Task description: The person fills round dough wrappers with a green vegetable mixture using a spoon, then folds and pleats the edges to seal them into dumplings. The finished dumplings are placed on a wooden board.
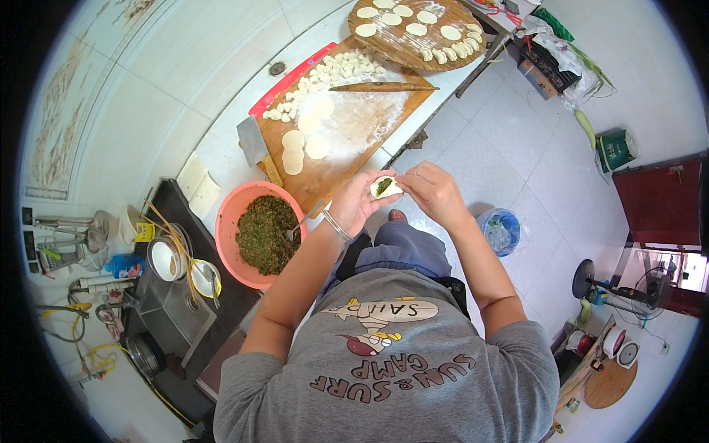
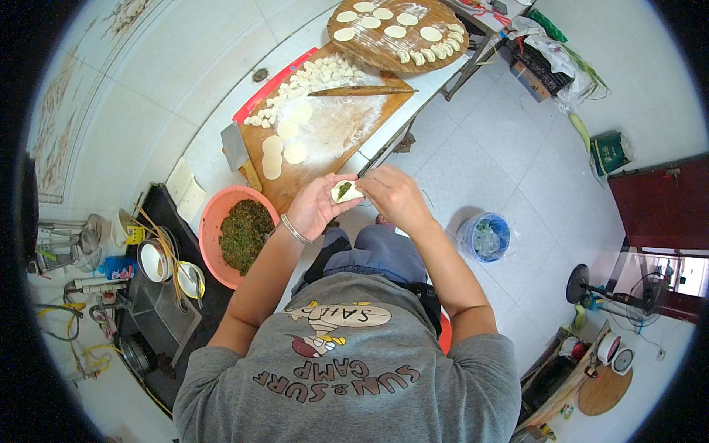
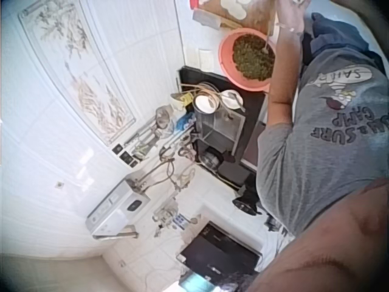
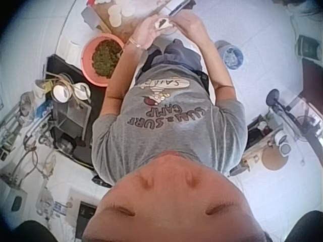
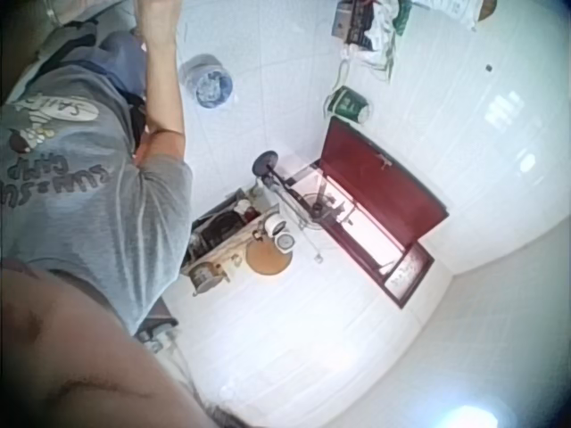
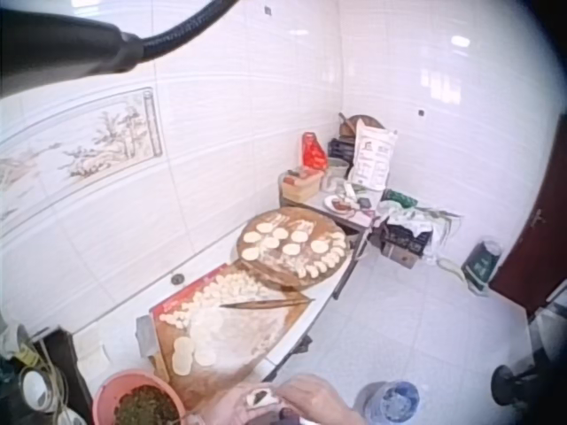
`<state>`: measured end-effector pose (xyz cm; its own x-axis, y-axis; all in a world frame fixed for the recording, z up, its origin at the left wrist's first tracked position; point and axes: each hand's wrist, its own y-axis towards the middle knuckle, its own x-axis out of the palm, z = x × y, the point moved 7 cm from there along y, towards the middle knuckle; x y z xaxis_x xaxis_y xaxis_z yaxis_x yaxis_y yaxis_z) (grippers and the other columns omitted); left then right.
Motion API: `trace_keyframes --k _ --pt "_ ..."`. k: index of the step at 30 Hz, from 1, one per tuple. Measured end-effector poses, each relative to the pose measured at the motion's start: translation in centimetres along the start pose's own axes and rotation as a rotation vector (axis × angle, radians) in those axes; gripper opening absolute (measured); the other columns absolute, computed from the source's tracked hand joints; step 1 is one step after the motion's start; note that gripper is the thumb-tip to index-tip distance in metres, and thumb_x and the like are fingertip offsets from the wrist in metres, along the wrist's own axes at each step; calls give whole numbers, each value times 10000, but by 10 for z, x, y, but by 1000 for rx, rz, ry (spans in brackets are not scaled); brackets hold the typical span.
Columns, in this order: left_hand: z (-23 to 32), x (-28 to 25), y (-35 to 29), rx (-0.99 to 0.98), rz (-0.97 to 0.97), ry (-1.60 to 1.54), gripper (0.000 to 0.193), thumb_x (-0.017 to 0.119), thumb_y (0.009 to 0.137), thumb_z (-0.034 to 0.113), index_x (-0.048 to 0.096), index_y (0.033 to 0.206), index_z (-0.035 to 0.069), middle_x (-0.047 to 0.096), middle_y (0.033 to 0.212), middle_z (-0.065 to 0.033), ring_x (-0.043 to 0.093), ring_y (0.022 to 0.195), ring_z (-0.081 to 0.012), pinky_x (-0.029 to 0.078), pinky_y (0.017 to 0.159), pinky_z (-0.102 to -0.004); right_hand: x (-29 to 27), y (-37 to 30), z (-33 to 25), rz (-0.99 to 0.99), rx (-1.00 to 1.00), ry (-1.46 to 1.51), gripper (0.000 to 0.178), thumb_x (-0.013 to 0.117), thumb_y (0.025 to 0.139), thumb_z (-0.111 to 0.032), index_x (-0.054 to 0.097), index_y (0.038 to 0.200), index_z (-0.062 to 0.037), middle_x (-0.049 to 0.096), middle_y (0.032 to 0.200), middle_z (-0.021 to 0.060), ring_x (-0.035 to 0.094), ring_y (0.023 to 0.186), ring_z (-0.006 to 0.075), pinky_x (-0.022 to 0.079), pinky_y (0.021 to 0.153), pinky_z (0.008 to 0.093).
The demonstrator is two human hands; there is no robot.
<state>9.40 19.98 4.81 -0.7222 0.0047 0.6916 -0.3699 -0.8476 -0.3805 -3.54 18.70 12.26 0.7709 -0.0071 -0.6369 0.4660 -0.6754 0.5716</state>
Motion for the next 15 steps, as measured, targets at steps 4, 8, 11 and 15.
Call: trace_keyframes --k 4,8,11,15 --pt "1 9 -2 -13 -39 79 469 344 985 289 437 1232 -99 516 1221 -189 538 1138 -273 440 1013 -380 3 -6 12 8 107 36 117 681 745 -41 650 856 -20 601 736 81 587 687 253 487 611 344" --pt "1 8 1 -13 -29 66 472 344 983 296 431 1251 -83 521 1216 -175 533 1143 -249 428 1021 -375 0 -1 8 2 160 83 160 678 742 -46 663 900 -26 628 813 94 606 757 262 500 670 340" --pt "3 6 -2 -39 4 86 491 352 981 321 422 1264 -74 524 1217 -162 537 1134 -234 428 1015 -374 -6 11 -7 -22 127 153 194 690 722 -61 676 915 -42 637 898 99 611 826 261 503 718 342" --pt "-1 4 1 -64 -35 82 514 364 976 349 418 1266 -72 530 1204 -151 543 1120 -221 432 1005 -372 -1 11 -5 -144 56 169 194 701 693 -75 673 884 -54 625 921 88 604 856 262 499 733 346"
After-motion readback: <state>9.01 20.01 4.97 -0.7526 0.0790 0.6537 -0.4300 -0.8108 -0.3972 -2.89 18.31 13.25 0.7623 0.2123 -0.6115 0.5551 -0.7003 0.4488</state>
